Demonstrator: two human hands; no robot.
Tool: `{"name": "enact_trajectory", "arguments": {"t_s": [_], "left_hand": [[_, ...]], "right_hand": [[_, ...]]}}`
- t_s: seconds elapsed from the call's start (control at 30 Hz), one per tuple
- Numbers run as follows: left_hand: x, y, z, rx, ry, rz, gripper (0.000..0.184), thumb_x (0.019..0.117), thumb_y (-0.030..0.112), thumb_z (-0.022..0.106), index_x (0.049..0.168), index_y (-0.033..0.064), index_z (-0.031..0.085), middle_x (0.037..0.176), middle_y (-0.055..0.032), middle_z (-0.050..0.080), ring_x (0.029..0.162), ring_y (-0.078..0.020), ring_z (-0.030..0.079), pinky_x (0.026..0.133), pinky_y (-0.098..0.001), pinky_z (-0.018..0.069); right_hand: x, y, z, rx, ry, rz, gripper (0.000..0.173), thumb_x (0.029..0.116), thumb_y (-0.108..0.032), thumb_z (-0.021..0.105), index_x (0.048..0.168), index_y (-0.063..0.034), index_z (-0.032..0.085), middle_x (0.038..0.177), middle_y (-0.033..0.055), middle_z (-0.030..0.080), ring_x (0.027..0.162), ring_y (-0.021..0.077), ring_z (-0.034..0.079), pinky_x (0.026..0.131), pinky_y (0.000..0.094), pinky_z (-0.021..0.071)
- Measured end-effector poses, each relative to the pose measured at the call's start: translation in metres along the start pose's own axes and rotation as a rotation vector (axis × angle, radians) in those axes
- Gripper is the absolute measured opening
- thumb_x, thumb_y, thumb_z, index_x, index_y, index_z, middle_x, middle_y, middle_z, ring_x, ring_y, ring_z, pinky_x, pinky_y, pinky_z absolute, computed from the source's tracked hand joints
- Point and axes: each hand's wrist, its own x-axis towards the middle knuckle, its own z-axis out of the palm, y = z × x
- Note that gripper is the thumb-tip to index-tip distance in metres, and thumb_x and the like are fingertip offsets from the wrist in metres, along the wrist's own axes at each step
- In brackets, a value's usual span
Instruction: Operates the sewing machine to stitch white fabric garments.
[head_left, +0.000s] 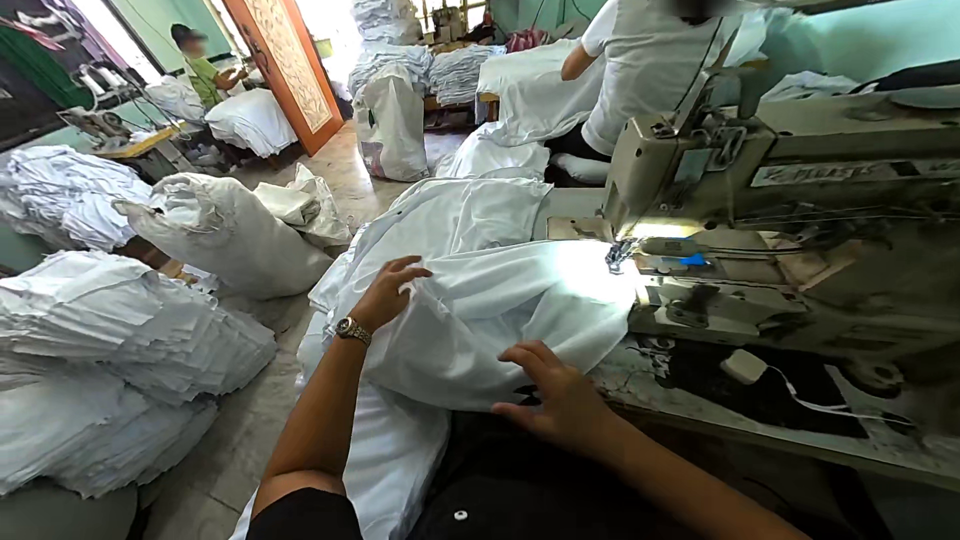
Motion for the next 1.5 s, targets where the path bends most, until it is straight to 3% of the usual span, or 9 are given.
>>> {"name": "enact_trajectory", "arguments": {"t_s": [0.1,0.2,0.3,0.37,0.53,0.87,1.0,1.17,1.5], "left_hand": [[0.003,0.009,0.010,0.093,-0.151,0.094,0.024,0.0868,0.011,0.077,0.110,0.0190,0.078,0.150,-0.0088,0.054,0.148,-0.0350,0.038,0.118,-0.0618,0.0309],[0.011,0.024,0.006,0.077,-0.213,0.169,0.008,0.0887,0.014,0.076,0.095,0.0101,0.077,0.128,-0.0082,0.069,0.134,-0.0289,0.054,0.117,-0.0579,0.0342],[0.016,0.049,-0.017,-0.223,-0.214,0.258,0.006,0.0876,0.007,0.072,0.093,0.0032,0.073,0.089,-0.0041,0.071,0.087,-0.0124,0.067,0.086,-0.0356,0.0557],[0.021,0.060,-0.022,-0.283,-0.251,0.284,0.006,0.0868,0.008,0.074,0.092,0.0045,0.073,0.080,-0.0005,0.070,0.073,-0.0062,0.064,0.070,-0.0269,0.0551],[0.036,0.054,0.038,0.286,-0.371,0.121,0.018,0.0928,0.017,0.073,0.109,0.0096,0.075,0.107,-0.0146,0.070,0.108,-0.0348,0.066,0.099,-0.0585,0.0490],[0.025,0.105,0.060,0.132,-0.270,0.394,0.033,0.0926,0.017,0.073,0.125,0.0163,0.071,0.115,-0.0136,0.066,0.108,-0.0317,0.064,0.095,-0.0505,0.0528],[0.043,0.095,0.074,-0.039,-0.221,0.358,0.014,0.0970,0.016,0.067,0.100,0.0066,0.077,0.098,-0.0117,0.070,0.098,-0.0266,0.067,0.090,-0.0452,0.0550],[0.057,0.097,0.060,-0.265,-0.174,0.310,0.010,0.0938,0.009,0.069,0.097,0.0024,0.074,0.092,-0.0088,0.069,0.081,-0.0158,0.067,0.075,-0.0326,0.0581],[0.066,0.104,0.049,-0.351,-0.220,0.298,0.006,0.0872,0.010,0.076,0.092,0.0066,0.075,0.102,-0.0077,0.067,0.092,-0.0150,0.063,0.076,-0.0309,0.0536]], "right_hand": [[0.005,0.008,0.017,0.016,-0.341,0.299,0.069,0.0921,-0.039,0.074,0.147,-0.0068,0.049,0.119,0.0165,0.067,0.097,0.0322,0.070,0.084,0.0518,0.0585],[-0.001,0.024,0.010,0.226,-0.354,0.305,0.025,0.0926,-0.015,0.070,0.113,-0.0012,0.071,0.100,0.0135,0.071,0.090,0.0224,0.069,0.086,0.0397,0.0575],[-0.019,0.033,-0.029,0.698,-0.392,0.159,0.013,0.0939,-0.013,0.070,0.102,-0.0027,0.071,0.086,-0.0006,0.069,0.074,-0.0004,0.061,0.069,0.0173,0.0529],[-0.032,0.043,-0.048,0.834,-0.469,0.191,0.012,0.0959,-0.015,0.070,0.104,-0.0055,0.070,0.086,-0.0048,0.070,0.075,-0.0026,0.063,0.069,0.0167,0.0548],[-0.040,0.055,-0.037,0.132,-0.383,0.586,0.020,0.0980,-0.017,0.065,0.112,-0.0043,0.072,0.102,0.0127,0.073,0.095,0.0247,0.071,0.091,0.0499,0.0560],[-0.013,0.040,-0.042,0.136,-0.057,0.430,0.046,0.0981,-0.037,0.063,0.134,-0.0089,0.059,0.107,0.0096,0.066,0.085,0.0168,0.064,0.076,0.0364,0.0566],[0.004,0.041,-0.031,0.277,-0.084,0.428,0.037,0.1006,-0.026,0.060,0.132,-0.0068,0.060,0.102,0.0082,0.066,0.085,0.0131,0.063,0.078,0.0301,0.0547],[0.020,0.040,-0.024,0.495,-0.056,0.481,0.034,0.0993,-0.023,0.062,0.127,-0.0048,0.062,0.098,0.0043,0.068,0.077,0.0067,0.064,0.071,0.0238,0.0546],[0.051,0.034,-0.009,0.617,0.066,0.627,0.029,0.0984,-0.021,0.066,0.122,-0.0041,0.062,0.101,0.0059,0.067,0.068,0.0075,0.063,0.060,0.0228,0.0543]]}}
